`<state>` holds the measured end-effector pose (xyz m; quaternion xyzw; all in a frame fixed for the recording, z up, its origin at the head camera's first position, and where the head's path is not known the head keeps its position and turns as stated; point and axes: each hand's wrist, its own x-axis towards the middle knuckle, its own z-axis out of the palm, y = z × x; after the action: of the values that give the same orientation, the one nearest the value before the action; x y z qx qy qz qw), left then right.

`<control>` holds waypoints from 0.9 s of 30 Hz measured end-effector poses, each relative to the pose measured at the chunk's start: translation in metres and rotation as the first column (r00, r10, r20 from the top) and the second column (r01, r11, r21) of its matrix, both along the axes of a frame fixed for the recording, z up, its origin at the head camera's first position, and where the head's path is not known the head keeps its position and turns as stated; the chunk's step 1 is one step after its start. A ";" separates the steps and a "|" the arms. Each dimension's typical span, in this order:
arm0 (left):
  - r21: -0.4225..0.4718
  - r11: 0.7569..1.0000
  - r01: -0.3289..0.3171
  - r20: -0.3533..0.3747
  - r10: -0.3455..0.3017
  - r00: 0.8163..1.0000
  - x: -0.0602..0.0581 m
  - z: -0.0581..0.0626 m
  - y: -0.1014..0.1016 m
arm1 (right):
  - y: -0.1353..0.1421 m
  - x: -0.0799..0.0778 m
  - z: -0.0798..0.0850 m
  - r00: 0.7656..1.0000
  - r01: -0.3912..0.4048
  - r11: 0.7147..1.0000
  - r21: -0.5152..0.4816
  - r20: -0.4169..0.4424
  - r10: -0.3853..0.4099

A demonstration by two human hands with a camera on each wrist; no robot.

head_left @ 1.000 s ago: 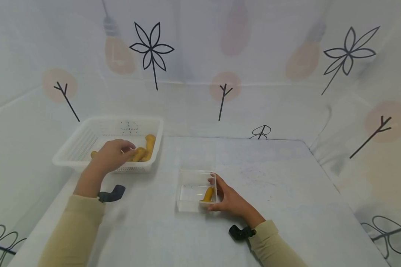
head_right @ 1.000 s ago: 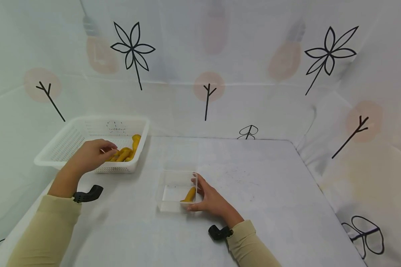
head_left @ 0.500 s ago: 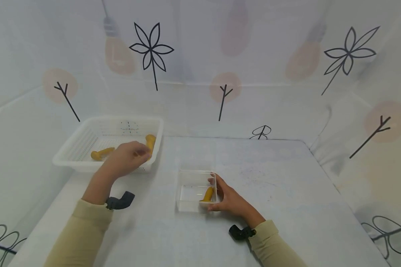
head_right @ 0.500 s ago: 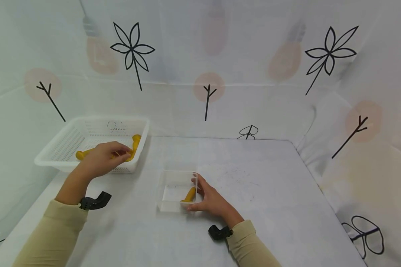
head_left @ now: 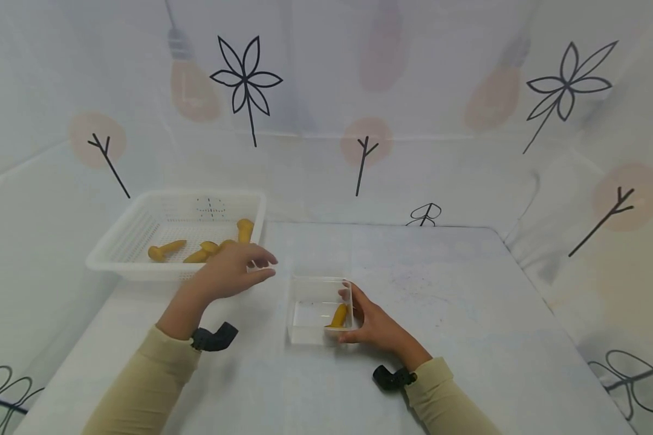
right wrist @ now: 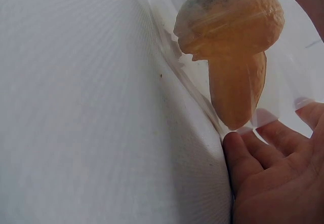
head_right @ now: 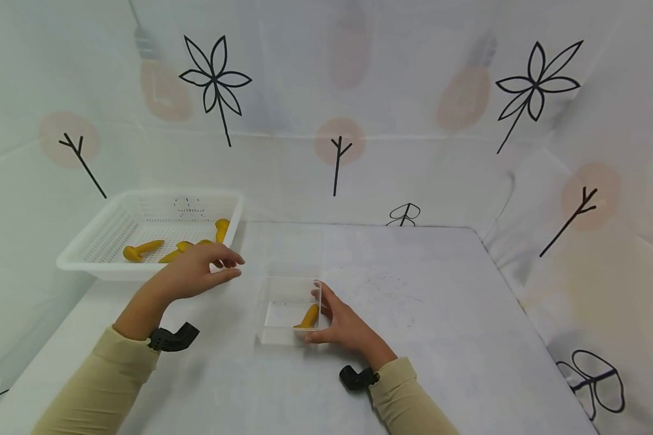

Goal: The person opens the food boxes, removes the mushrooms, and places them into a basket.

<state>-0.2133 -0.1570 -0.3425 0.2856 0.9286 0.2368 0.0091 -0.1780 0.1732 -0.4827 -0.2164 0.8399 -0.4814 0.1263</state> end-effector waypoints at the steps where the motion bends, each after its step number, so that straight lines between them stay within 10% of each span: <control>1: -0.006 1.000 0.010 0.001 -0.010 1.000 0.000 -0.001 0.002 | 0.000 0.000 0.000 1.000 -0.001 1.000 -0.002 0.001 0.001; 27: 0.017 0.975 0.222 0.184 -0.221 0.958 0.006 -0.018 0.061 | -0.002 0.003 0.005 0.999 0.011 1.000 -0.013 0.033 -0.011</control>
<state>-0.2076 -0.0961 -0.3609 0.3644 0.8864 0.2579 0.1221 -0.1754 0.1716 -0.4773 -0.2047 0.8358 -0.4909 0.1362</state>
